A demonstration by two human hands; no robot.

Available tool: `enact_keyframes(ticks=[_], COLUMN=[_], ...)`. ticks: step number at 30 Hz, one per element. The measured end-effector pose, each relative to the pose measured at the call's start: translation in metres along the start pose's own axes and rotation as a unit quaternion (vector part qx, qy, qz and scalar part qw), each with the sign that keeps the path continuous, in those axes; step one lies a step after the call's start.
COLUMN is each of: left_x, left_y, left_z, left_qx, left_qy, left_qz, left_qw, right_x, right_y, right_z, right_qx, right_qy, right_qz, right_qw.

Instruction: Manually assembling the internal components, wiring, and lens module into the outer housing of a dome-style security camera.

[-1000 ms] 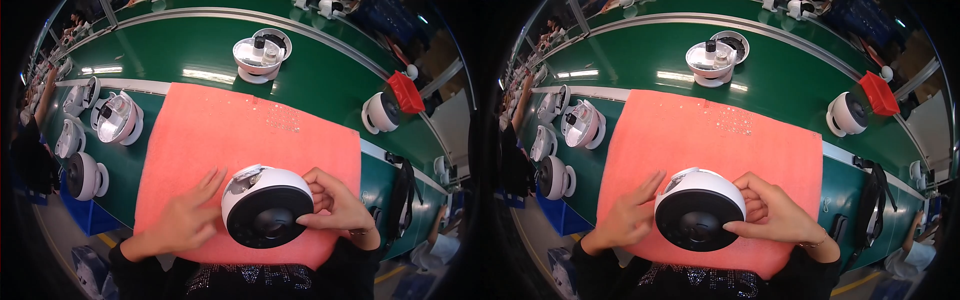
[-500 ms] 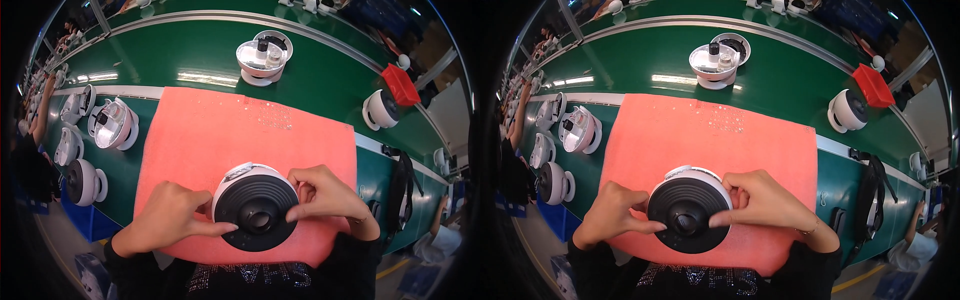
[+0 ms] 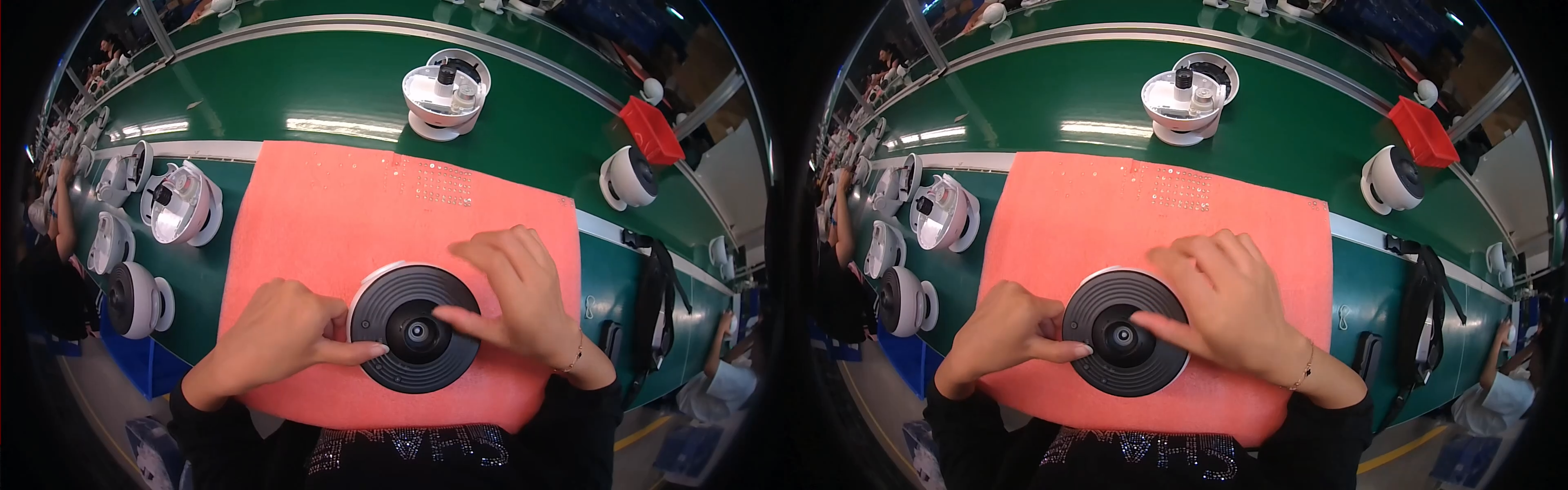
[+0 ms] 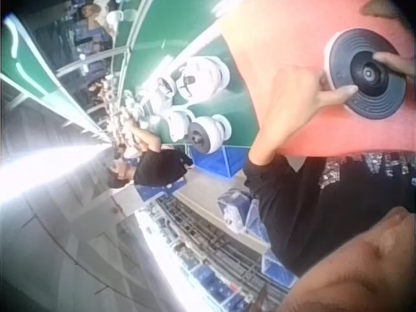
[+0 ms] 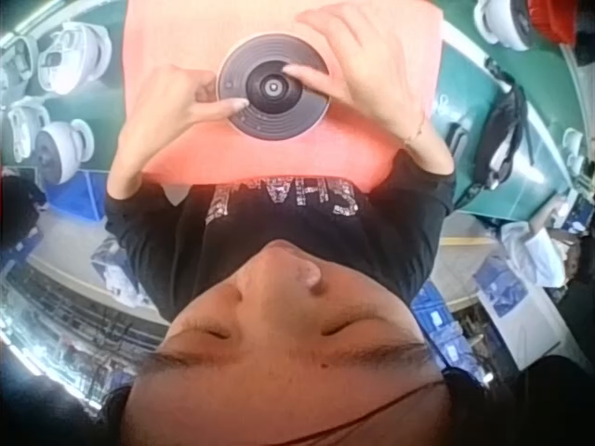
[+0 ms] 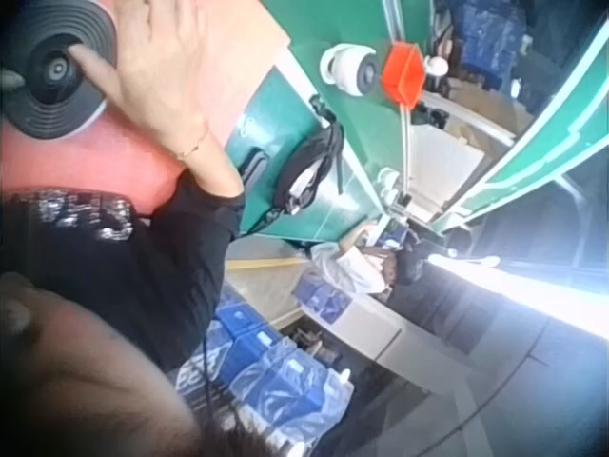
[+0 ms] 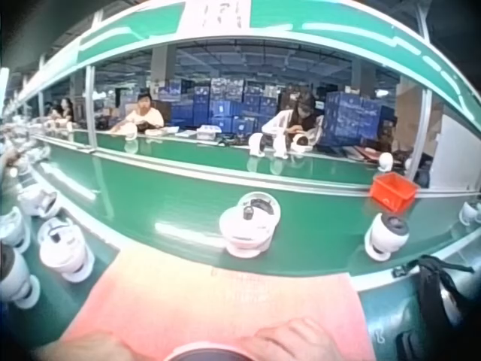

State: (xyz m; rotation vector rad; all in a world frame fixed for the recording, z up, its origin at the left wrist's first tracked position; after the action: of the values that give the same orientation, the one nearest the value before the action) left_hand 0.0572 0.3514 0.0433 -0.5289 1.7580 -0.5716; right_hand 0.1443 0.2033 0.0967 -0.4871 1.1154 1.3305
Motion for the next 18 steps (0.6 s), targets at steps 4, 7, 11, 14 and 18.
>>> enact_keyframes(ticks=[4, 7, 11, 14, 18], left_x=[-0.004, -0.004, -0.004, -0.006, -0.005], left_y=[-0.003, -0.002, -0.001, -0.005, -0.002], left_z=[-0.002, -0.001, 0.001, 0.002, 0.004], left_qx=[0.010, 0.003, 0.008, 0.040, 0.006], left_qy=[-0.012, 0.001, 0.009, -0.006, 0.024], left_qz=[-0.007, -0.001, 0.032, 0.024, 0.011], left_qw=[1.000, 1.000, 0.999, 0.999, 1.000], right_x=[0.005, 0.013, 0.019, 0.017, 0.014], right_y=[0.028, 0.033, 0.049, 0.051, 0.042], right_z=[0.002, 0.003, -0.001, 0.001, -0.003], right_qx=[-0.077, -0.083, -0.134, -0.114, -0.079], right_qy=[0.073, 0.169, 0.227, 0.172, 0.116], right_qz=[0.086, 0.184, 0.219, 0.188, 0.107], right_qw=[0.991, 0.965, 0.939, 0.960, 0.984])
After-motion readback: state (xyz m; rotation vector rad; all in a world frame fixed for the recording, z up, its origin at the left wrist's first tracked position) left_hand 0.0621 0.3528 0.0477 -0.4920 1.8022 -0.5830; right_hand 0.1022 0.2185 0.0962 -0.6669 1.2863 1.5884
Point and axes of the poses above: each hand's wrist, its own z-axis towards the middle knuckle, its own x-axis out of the palm, y = z × x, the point moved 7 cm from there along z, towards the middle knuckle, and after that the axes turned 1 degree about x, right-handed, at the moved point
